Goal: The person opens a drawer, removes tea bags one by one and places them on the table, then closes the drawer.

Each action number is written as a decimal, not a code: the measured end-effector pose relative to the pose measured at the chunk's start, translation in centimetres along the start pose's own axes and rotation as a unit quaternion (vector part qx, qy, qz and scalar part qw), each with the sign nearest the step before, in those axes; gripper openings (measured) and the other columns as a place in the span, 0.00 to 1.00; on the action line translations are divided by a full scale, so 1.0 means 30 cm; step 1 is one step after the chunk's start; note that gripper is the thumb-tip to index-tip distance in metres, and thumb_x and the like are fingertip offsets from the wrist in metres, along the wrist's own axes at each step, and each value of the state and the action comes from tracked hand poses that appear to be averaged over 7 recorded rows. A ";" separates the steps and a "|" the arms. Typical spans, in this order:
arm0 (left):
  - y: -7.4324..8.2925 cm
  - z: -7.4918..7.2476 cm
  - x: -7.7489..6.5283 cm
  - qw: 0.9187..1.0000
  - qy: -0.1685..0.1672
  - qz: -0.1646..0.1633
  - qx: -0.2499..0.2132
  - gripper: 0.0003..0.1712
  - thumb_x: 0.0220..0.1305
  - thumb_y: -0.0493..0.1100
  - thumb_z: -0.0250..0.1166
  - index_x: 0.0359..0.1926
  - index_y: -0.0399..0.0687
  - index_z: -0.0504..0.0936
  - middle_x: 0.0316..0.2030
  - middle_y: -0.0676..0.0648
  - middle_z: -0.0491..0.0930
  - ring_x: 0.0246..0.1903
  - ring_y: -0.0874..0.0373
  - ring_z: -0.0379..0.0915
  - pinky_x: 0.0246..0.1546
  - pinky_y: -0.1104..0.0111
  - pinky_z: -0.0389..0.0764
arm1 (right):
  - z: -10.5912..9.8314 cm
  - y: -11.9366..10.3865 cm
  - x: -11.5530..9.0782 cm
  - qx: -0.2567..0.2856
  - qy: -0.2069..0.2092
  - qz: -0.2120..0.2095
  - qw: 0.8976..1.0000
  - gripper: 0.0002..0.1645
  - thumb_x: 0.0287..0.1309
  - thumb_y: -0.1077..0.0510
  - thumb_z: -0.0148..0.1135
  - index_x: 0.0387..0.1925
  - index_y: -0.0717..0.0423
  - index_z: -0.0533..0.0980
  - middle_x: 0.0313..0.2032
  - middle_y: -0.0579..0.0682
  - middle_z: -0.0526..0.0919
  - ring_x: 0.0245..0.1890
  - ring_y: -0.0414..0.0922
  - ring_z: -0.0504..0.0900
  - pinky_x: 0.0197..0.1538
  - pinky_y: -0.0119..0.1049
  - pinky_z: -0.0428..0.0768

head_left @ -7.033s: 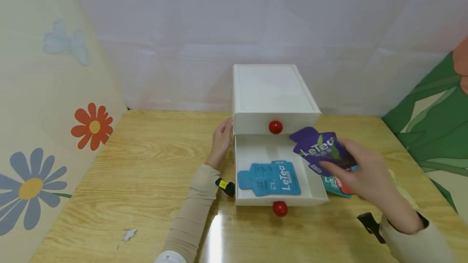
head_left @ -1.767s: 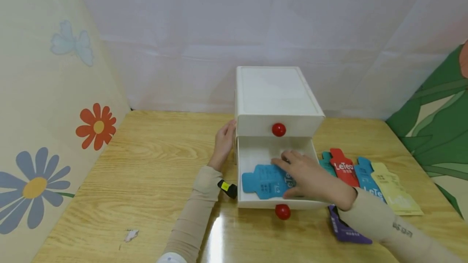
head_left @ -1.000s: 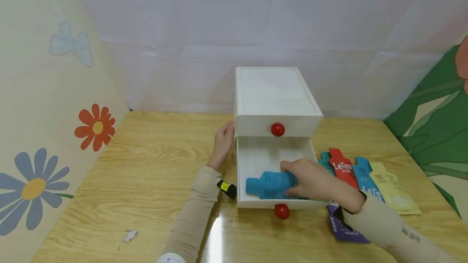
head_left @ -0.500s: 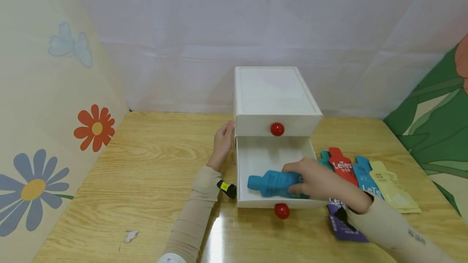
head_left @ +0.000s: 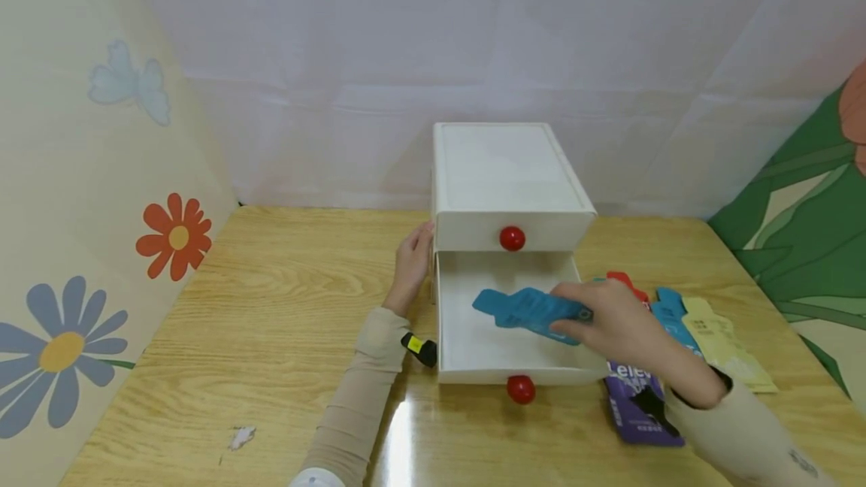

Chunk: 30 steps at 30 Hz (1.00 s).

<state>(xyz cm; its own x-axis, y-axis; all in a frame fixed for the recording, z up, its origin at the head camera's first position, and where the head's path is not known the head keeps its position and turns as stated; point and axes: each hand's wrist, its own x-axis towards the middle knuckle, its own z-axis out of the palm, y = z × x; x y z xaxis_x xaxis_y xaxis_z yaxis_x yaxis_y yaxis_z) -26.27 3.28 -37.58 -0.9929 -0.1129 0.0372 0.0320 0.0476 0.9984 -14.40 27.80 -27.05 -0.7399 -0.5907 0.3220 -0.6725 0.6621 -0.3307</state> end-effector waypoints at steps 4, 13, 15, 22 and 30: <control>-0.001 0.002 -0.001 1.000 -0.004 -0.003 -0.006 0.27 0.66 0.53 0.49 0.58 0.41 0.72 0.58 0.43 0.70 0.57 0.51 0.65 0.57 0.61 0.68 | -0.018 0.001 -0.016 -0.012 0.054 -0.015 0.998 0.17 0.32 0.68 0.74 0.30 0.57 0.78 0.21 0.40 0.79 0.17 0.28 0.64 0.18 0.24 0.66; 0.002 0.002 -0.003 1.000 -0.003 -0.004 -0.014 0.27 0.66 0.53 0.50 0.57 0.40 0.72 0.57 0.42 0.71 0.56 0.51 0.67 0.55 0.62 0.69 | -0.064 0.032 -0.064 -0.016 0.136 -0.035 0.990 0.14 0.39 0.59 0.73 0.29 0.60 0.79 0.22 0.46 0.81 0.19 0.30 0.72 0.21 0.20 0.70; 0.002 0.002 -0.003 1.000 -0.002 -0.004 -0.013 0.26 0.66 0.53 0.50 0.57 0.40 0.72 0.56 0.42 0.71 0.55 0.51 0.67 0.55 0.62 0.69 | -0.072 0.042 -0.076 -0.011 0.160 -0.037 0.986 0.18 0.46 0.50 0.68 0.30 0.62 0.80 0.22 0.49 0.82 0.19 0.31 0.75 0.22 0.20 0.71; 0.001 0.001 -0.001 1.000 -0.004 -0.007 -0.015 0.26 0.66 0.52 0.49 0.57 0.40 0.72 0.58 0.43 0.70 0.58 0.51 0.64 0.58 0.63 0.66 | -0.104 0.055 -0.121 -0.004 0.208 -0.004 0.978 0.17 0.44 0.52 0.71 0.27 0.62 0.79 0.18 0.47 0.79 0.15 0.26 0.68 0.20 0.21 0.66; 0.006 -0.001 -0.003 1.000 0.002 0.001 -0.023 0.24 0.66 0.50 0.50 0.56 0.39 0.74 0.57 0.42 0.70 0.58 0.51 0.64 0.58 0.62 0.65 | -0.123 0.073 -0.168 -0.007 0.235 0.025 0.972 0.23 0.49 0.43 0.65 0.23 0.61 0.75 0.12 0.36 0.66 0.10 0.27 0.56 0.16 0.23 0.55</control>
<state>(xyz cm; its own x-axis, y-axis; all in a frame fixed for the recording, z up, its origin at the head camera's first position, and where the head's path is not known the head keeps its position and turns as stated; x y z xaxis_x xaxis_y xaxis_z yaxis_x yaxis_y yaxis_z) -26.17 3.27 -37.41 -0.9924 -0.1165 0.0396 0.0397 0.0016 0.9992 -12.08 33.94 -26.12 -0.6798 -0.2842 0.6761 -0.6331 0.6928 -0.3453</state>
